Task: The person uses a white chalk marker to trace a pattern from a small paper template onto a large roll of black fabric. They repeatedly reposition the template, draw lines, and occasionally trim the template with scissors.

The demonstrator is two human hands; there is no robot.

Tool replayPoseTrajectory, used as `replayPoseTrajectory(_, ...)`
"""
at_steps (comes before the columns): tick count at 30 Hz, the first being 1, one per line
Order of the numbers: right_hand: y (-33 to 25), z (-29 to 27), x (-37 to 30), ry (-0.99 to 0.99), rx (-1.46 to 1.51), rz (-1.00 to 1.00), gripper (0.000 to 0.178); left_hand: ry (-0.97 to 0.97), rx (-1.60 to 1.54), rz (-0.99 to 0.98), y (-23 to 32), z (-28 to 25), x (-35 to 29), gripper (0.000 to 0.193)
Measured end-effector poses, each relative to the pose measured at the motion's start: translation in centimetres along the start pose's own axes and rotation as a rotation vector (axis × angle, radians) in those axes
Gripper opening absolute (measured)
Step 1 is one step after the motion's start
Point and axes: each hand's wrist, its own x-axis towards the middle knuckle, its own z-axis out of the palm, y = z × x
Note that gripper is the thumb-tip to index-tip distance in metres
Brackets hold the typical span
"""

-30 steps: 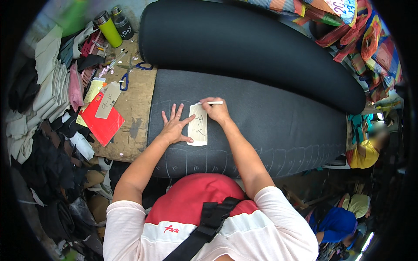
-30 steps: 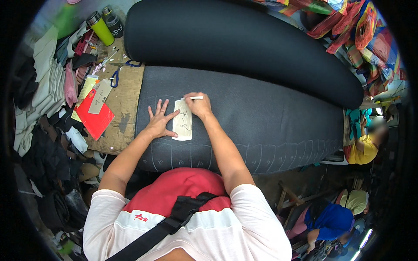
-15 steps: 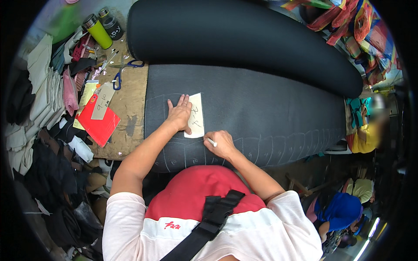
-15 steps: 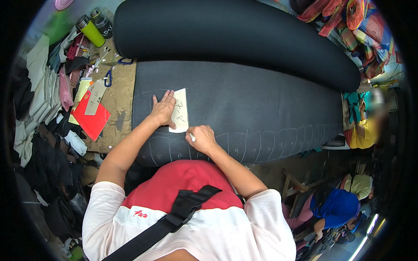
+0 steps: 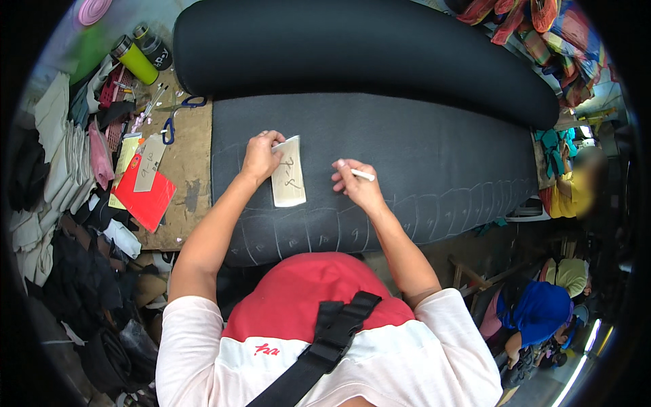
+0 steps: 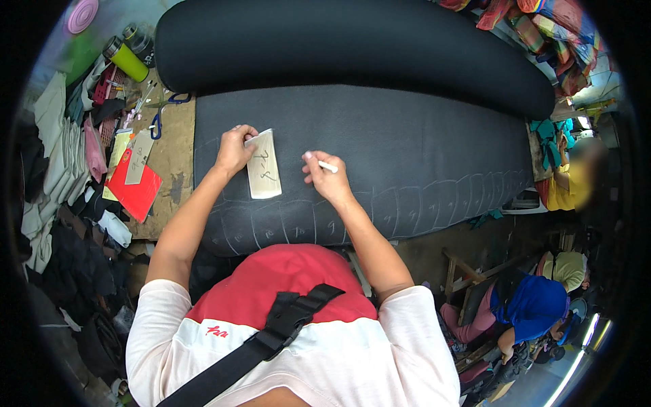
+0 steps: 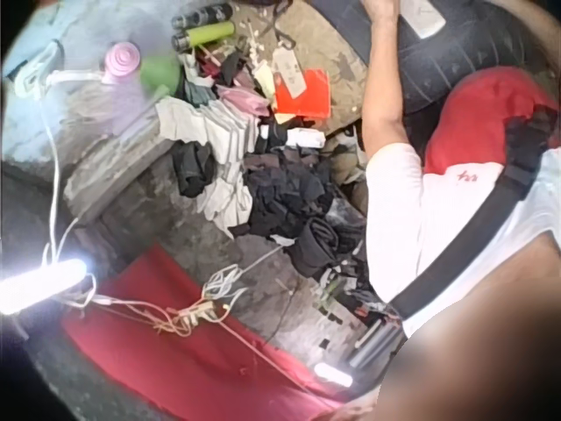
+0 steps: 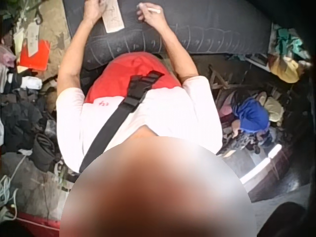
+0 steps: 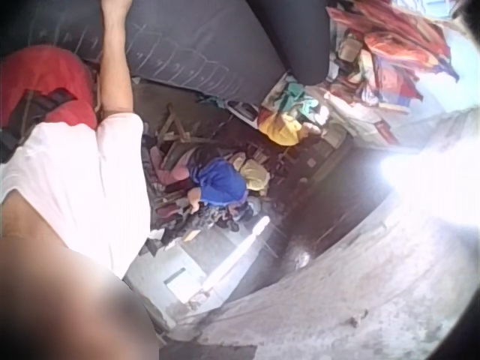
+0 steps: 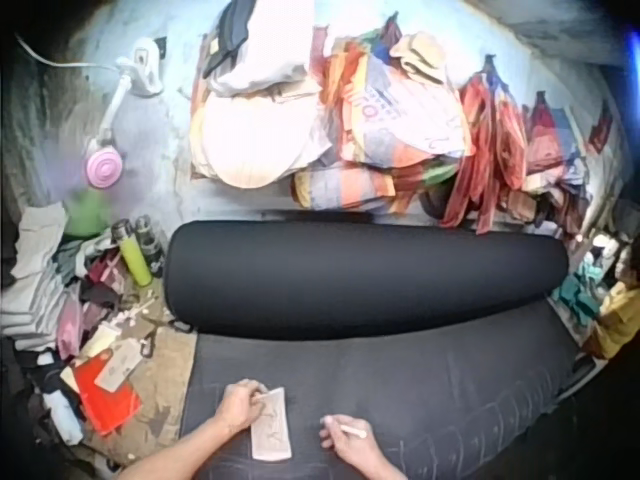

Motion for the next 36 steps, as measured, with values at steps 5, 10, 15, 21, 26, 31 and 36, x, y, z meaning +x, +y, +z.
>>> replayPoseTrajectory(5,-0.4,-0.7,1.1,-0.164,0.887,0.008,0.029,0.161,-0.166,0.686,3.1,2.0,-3.1,0.017)
replayPoseTrajectory(10,5.1,-0.2,2.9,-0.005,0.376,-0.074,0.041,-0.064,-0.107,0.549,1.2,5.5,-4.9,0.055)
replayPoseTrajectory(15,8.3,2.5,2.5,-0.019,0.033,-0.111,0.033,-0.276,0.334,0.168,-2.3,6.9,-4.4,0.095)
replayPoseTrajectory(21,5.9,1.2,3.7,0.308,-0.422,-0.624,0.021,-0.380,0.349,0.077,-3.1,7.7,-4.3,0.099)
replayPoseTrajectory(26,3.1,1.8,8.0,0.130,-0.314,-0.385,0.022,-0.411,0.320,0.051,-3.0,7.4,-4.1,0.096)
replayPoseTrajectory(31,2.5,3.5,10.8,0.030,-0.389,-0.355,0.022,-0.398,0.315,0.048,-2.7,7.4,-4.2,0.093)
replayPoseTrajectory(36,3.0,1.8,11.0,0.184,-0.382,-0.337,0.016,-0.402,0.329,0.044,-2.8,7.5,-4.2,0.093)
